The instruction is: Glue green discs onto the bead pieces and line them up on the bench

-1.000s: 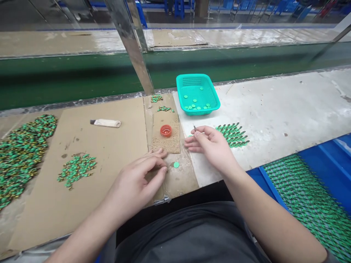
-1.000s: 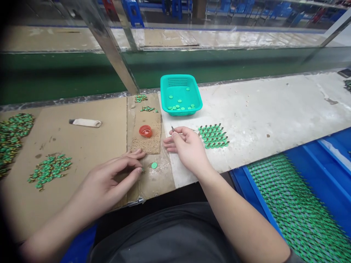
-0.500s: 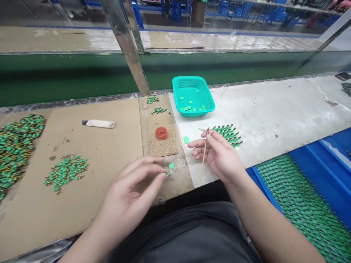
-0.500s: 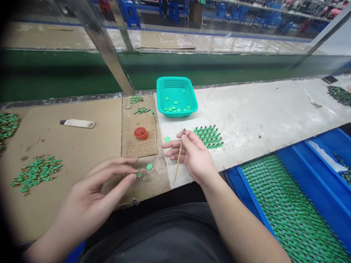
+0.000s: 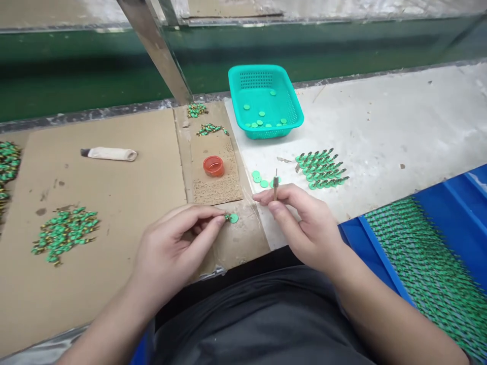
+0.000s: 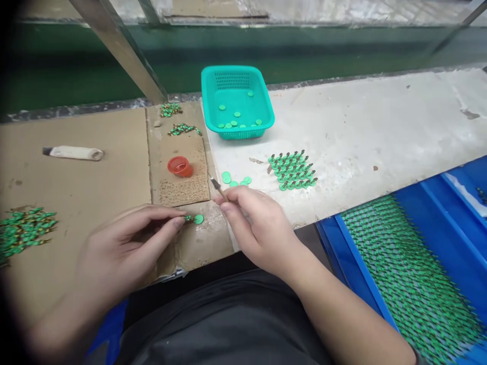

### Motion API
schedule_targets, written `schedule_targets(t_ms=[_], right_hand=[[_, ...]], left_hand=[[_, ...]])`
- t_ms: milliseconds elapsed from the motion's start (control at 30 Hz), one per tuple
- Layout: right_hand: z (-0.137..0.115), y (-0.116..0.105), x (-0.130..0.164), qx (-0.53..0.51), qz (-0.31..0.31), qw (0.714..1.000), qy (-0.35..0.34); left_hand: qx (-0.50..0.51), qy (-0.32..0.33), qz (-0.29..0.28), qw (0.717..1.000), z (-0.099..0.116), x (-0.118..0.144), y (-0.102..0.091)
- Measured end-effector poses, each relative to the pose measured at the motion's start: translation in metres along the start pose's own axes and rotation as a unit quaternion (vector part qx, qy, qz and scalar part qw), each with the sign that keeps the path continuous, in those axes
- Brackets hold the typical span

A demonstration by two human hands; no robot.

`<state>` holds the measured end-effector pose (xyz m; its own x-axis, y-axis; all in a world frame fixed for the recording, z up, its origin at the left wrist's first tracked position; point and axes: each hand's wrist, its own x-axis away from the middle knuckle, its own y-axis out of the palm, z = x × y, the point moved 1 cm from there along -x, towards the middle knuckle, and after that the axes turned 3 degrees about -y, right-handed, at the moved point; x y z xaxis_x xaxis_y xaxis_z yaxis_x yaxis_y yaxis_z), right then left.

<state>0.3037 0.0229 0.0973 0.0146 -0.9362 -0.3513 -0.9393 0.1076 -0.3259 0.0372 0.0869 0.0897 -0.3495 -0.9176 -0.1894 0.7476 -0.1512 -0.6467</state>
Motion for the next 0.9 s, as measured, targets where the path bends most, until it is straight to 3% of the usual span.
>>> schedule_targets(t_ms=[100, 433, 633, 900], right_hand=[[0.009, -0.005, 0.004, 0.074, -0.009, 0.997, -0.036], [0.013, -0.008, 0.008, 0.078, 0.002, 0.996, -0.038], [0.012, -0.014, 0.006, 0.115, -0.004, 0.99, -0.08], [0.015, -0.019, 0.009, 0.125, 0.002, 0.99, -0.066]], left_hand=[[-0.016, 0.004, 0.001, 1.0, 0.001, 0.002, 0.001], [-0.06, 0.067, -0.006, 0.996, 0.005, -0.001, 0.002], [-0.073, 0.083, -0.006, 0.994, 0.008, -0.001, 0.0], [-0.084, 0.039, 0.002, 0.996, 0.014, 0.002, 0.003]])
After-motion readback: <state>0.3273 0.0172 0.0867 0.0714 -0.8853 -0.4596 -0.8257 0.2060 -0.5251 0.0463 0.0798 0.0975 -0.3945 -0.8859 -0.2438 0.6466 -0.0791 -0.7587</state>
